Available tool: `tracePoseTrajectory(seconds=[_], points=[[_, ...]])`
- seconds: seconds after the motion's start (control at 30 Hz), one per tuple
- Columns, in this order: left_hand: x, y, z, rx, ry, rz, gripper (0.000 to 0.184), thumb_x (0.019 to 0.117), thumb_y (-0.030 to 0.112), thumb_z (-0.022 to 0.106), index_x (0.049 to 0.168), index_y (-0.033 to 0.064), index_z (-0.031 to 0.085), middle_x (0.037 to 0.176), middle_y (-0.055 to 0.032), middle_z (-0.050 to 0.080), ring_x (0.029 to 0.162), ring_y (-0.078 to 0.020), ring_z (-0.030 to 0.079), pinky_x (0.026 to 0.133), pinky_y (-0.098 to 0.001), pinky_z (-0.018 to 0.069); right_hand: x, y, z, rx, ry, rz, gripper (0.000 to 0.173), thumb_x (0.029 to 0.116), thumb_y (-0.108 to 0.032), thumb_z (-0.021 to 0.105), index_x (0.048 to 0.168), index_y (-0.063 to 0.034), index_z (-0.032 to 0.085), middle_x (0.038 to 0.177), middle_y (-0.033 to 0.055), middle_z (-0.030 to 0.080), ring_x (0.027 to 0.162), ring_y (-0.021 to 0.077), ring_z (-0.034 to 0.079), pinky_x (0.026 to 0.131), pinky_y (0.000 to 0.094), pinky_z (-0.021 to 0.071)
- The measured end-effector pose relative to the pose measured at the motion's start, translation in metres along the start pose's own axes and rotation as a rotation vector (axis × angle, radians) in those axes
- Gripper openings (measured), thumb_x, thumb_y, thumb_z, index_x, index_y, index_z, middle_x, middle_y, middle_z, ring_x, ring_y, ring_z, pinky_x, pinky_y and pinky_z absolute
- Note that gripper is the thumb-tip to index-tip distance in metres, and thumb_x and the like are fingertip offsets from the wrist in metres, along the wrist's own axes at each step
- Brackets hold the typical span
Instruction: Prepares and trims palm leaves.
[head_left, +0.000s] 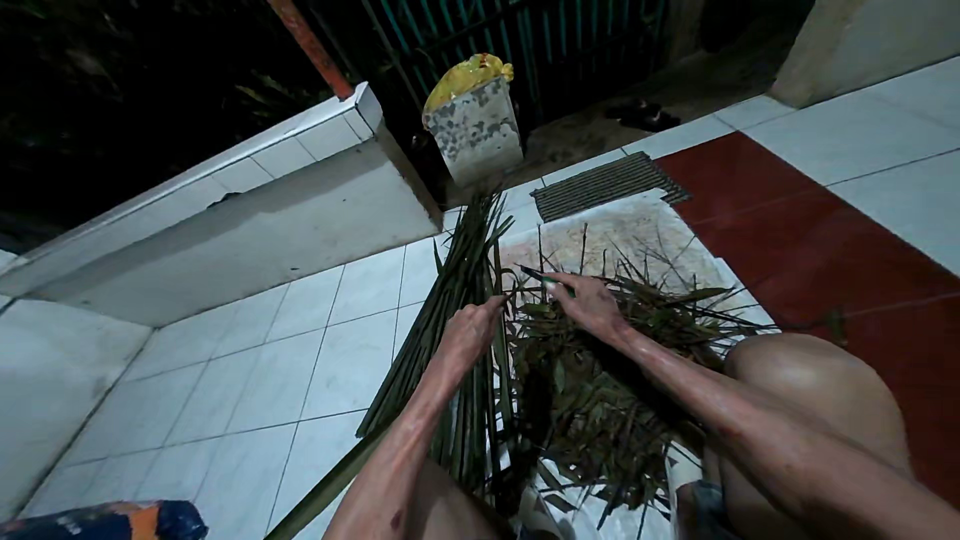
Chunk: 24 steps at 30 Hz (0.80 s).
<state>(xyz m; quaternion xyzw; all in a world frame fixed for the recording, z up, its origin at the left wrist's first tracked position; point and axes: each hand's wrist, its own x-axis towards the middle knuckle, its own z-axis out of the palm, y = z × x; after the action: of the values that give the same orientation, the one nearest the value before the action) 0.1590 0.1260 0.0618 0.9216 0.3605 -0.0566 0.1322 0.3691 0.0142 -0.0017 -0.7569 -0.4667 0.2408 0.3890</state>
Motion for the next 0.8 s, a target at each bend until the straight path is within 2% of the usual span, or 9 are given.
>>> tracePoseTrajectory(seconds=[0.13, 0.27, 0.43, 0.5, 0.67, 0.73, 0.8], points=[[-0.005, 0.008, -0.004, 0.074, 0.029, 0.008, 0.040, 0.1114, 0.031, 0.040, 0.148, 0.0258, 0.055, 0.101, -0.0175, 0.074, 0.096, -0.0378, 0.072, 0.087, -0.0565, 0.0557, 0.001, 0.000, -0.004, 0.012, 0.032, 0.008, 0.037, 0.1083, -0.040, 0.049, 0.136, -0.0247, 0.068, 0.110, 0.0116, 0.074, 0.099, 0.0322, 0.069, 0.087, 0.0602, 0.0526], [-0.007, 0.012, -0.002, 0.119, 0.060, 0.017, 0.040, 0.1113, 0.029, 0.040, 0.148, 0.0261, 0.056, 0.096, -0.0169, 0.074, 0.092, -0.0377, 0.072, 0.084, -0.0559, 0.0562, 0.002, 0.003, -0.006, 0.005, 0.057, 0.018, 0.036, 0.1085, -0.039, 0.048, 0.135, -0.0258, 0.068, 0.108, 0.0113, 0.074, 0.095, 0.0320, 0.070, 0.083, 0.0596, 0.0536], [-0.009, 0.016, -0.003, 0.141, 0.079, 0.026, 0.040, 0.1112, 0.028, 0.040, 0.148, 0.0260, 0.056, 0.093, -0.0168, 0.073, 0.089, -0.0380, 0.072, 0.082, -0.0559, 0.0561, 0.004, 0.005, -0.011, 0.018, 0.057, 0.055, 0.038, 0.1085, -0.041, 0.048, 0.135, -0.0239, 0.068, 0.113, 0.0120, 0.073, 0.102, 0.0335, 0.069, 0.088, 0.0608, 0.0528], [-0.009, 0.015, -0.003, 0.132, 0.084, 0.036, 0.039, 0.1111, 0.027, 0.040, 0.147, 0.0250, 0.056, 0.092, -0.0166, 0.073, 0.088, -0.0378, 0.072, 0.081, -0.0556, 0.0565, 0.006, 0.006, -0.014, 0.008, 0.073, 0.101, 0.037, 0.1087, -0.040, 0.048, 0.134, -0.0227, 0.068, 0.111, 0.0126, 0.073, 0.099, 0.0343, 0.069, 0.085, 0.0613, 0.0532], [-0.010, 0.009, -0.006, 0.108, 0.038, -0.012, 0.041, 0.1114, 0.030, 0.040, 0.149, 0.0266, 0.054, 0.101, -0.0166, 0.074, 0.096, -0.0367, 0.072, 0.088, -0.0547, 0.0556, 0.016, 0.022, -0.025, -0.015, 0.200, 0.182, 0.040, 0.1095, -0.039, 0.046, 0.136, -0.0182, 0.067, 0.119, 0.0181, 0.071, 0.110, 0.0409, 0.066, 0.090, 0.0658, 0.0498], [-0.011, 0.003, -0.005, 0.082, 0.061, -0.001, 0.040, 0.1114, 0.030, 0.041, 0.147, 0.0240, 0.056, 0.099, -0.0168, 0.074, 0.093, -0.0361, 0.072, 0.087, -0.0538, 0.0563, 0.015, 0.023, -0.028, 0.005, 0.232, 0.127, 0.040, 0.1098, -0.039, 0.045, 0.136, -0.0182, 0.066, 0.116, 0.0177, 0.072, 0.105, 0.0396, 0.068, 0.089, 0.0645, 0.0510], [-0.010, -0.004, -0.003, 0.026, 0.069, 0.026, 0.039, 0.1115, 0.030, 0.041, 0.146, 0.0207, 0.058, 0.098, -0.0169, 0.074, 0.092, -0.0352, 0.072, 0.086, -0.0540, 0.0565, 0.010, 0.017, -0.026, 0.059, 0.237, 0.051, 0.038, 0.1100, -0.037, 0.046, 0.135, -0.0164, 0.067, 0.107, 0.0180, 0.072, 0.094, 0.0380, 0.068, 0.081, 0.0622, 0.0520]])
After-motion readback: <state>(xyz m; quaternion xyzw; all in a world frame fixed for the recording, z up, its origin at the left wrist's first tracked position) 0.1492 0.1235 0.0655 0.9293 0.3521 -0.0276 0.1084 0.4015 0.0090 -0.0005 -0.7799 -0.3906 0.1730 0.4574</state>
